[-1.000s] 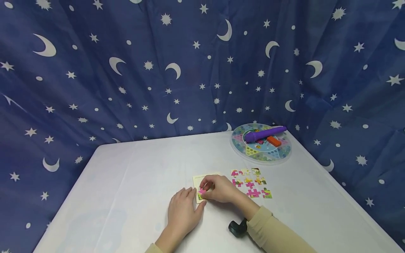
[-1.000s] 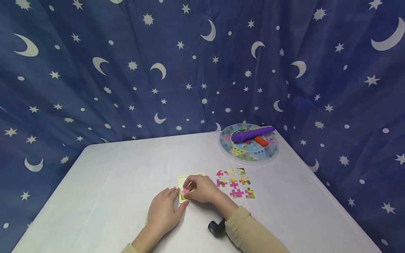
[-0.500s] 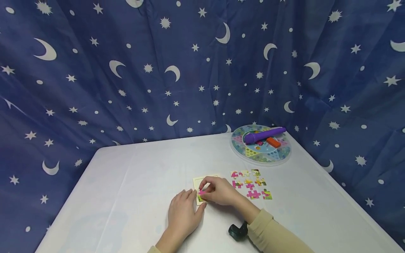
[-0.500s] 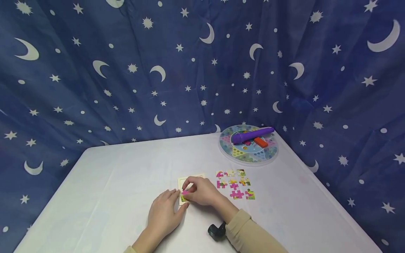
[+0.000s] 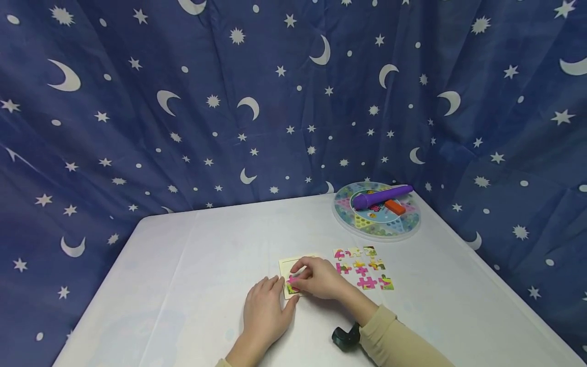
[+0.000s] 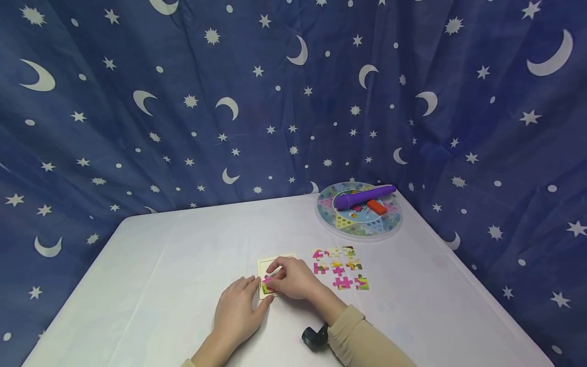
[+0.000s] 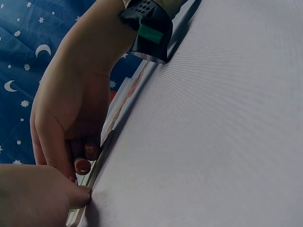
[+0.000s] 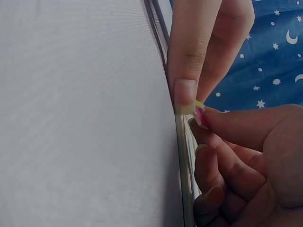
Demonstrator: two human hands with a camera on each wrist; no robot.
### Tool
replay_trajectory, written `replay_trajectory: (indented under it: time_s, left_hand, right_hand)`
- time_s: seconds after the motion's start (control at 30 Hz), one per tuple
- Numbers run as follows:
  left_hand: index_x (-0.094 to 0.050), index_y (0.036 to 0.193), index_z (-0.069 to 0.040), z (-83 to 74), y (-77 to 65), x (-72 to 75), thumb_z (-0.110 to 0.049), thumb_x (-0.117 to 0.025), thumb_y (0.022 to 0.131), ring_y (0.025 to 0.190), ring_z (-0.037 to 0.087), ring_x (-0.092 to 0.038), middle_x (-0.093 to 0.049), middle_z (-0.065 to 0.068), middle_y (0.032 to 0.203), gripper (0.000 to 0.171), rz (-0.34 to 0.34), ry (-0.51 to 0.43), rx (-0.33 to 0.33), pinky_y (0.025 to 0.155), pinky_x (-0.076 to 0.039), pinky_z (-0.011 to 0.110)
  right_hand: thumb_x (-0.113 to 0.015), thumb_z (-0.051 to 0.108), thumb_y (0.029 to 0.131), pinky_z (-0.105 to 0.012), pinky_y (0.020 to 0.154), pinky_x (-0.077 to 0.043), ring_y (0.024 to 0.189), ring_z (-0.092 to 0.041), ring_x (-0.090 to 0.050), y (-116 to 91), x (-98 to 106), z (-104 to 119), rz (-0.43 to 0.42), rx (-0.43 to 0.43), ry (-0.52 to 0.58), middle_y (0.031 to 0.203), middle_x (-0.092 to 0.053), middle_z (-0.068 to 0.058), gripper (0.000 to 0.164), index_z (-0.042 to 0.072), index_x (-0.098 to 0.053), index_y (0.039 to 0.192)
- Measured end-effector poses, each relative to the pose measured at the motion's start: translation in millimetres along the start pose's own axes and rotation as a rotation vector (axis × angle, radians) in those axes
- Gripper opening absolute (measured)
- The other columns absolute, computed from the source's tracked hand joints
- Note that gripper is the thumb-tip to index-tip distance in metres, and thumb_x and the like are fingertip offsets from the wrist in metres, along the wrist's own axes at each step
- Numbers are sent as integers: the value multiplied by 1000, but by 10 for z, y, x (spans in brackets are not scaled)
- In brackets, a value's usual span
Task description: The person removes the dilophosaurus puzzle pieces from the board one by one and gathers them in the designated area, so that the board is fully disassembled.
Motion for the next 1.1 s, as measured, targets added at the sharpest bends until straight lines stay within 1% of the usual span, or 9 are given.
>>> replay_trajectory:
  time_s: [0.1,0.37,0.5,0.57,0.67,0.77,0.87,0.97,1.1]
  left_hand:
    - [-72,121,1,-3,-13,-5,-39,-77,89,119,43,-61,-70,19,123,52,3,2,-3,100,-47,60]
    - [-72,120,2,4,-34,-17,-39,-77,88,118,43,-61,-70,19,121,52,0,7,2,100,-48,59]
    - [-72,121,2,16,-48,-40,-42,-76,90,119,43,-61,-70,19,122,53,7,7,14,101,-47,59]
    - [-72,121,1,19,-59,-52,-43,-75,90,120,43,-60,-70,19,122,54,6,1,20,103,-45,60]
    - [-72,119,1,27,-70,-62,-42,-77,89,120,43,-60,-69,19,121,52,-19,-23,27,105,-42,63]
    - [-72,117,1,35,-72,-52,-39,-79,88,120,44,-59,-69,19,118,49,-54,-49,29,106,-40,65]
    - [-71,115,1,39,-64,-39,-36,-80,87,120,45,-59,-69,20,117,48,-72,-68,27,105,-41,66]
    - [-68,119,1,42,-36,-40,-36,-80,88,122,46,-58,-68,21,119,50,-62,-76,26,106,-40,66]
    - [-66,126,2,35,24,-38,-37,-77,91,125,48,-56,-66,24,125,53,-48,-75,19,107,-39,66]
  right_hand:
    - [-82,21,89,-26,55,-49,63,-10,-61,-25,19,-42,-16,-17,12,73,-67,8,15,15,-72,99]
    - [-80,25,90,-28,51,-48,61,-12,-59,-157,150,-129,-53,-42,42,75,-67,9,11,24,-74,99]
    - [-81,28,90,-30,49,-49,60,-15,-59,-253,248,-201,-82,-98,71,77,-67,5,12,25,-74,99]
    - [-82,29,89,-30,48,-49,59,-15,-58,-305,310,-242,-105,-124,77,75,-66,4,13,22,-74,98]
    - [-83,33,88,-30,48,-47,58,-15,-57,-379,414,-300,-149,-145,54,72,-65,5,17,20,-74,94]
    - [-86,35,85,-29,48,-45,58,-15,-57,-452,526,-358,-198,-164,23,70,-65,6,19,21,-75,89]
    - [-88,35,82,-28,49,-44,61,-16,-56,-522,639,-423,-236,-211,6,72,-65,6,18,24,-75,86]
    - [-88,35,82,-29,49,-43,62,-17,-55,-579,753,-489,-258,-282,10,75,-66,4,18,25,-75,87]
    - [-86,34,84,-30,47,-41,58,-19,-53,-635,924,-538,-288,-341,2,73,-66,0,18,21,-75,92]
Point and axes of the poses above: each hand's wrist, its own y-axis towards the middle knuckle, its own x-axis out of the back of the hand, z = x × y, the point moved 7 cm from there along y, towards the middle knuckle
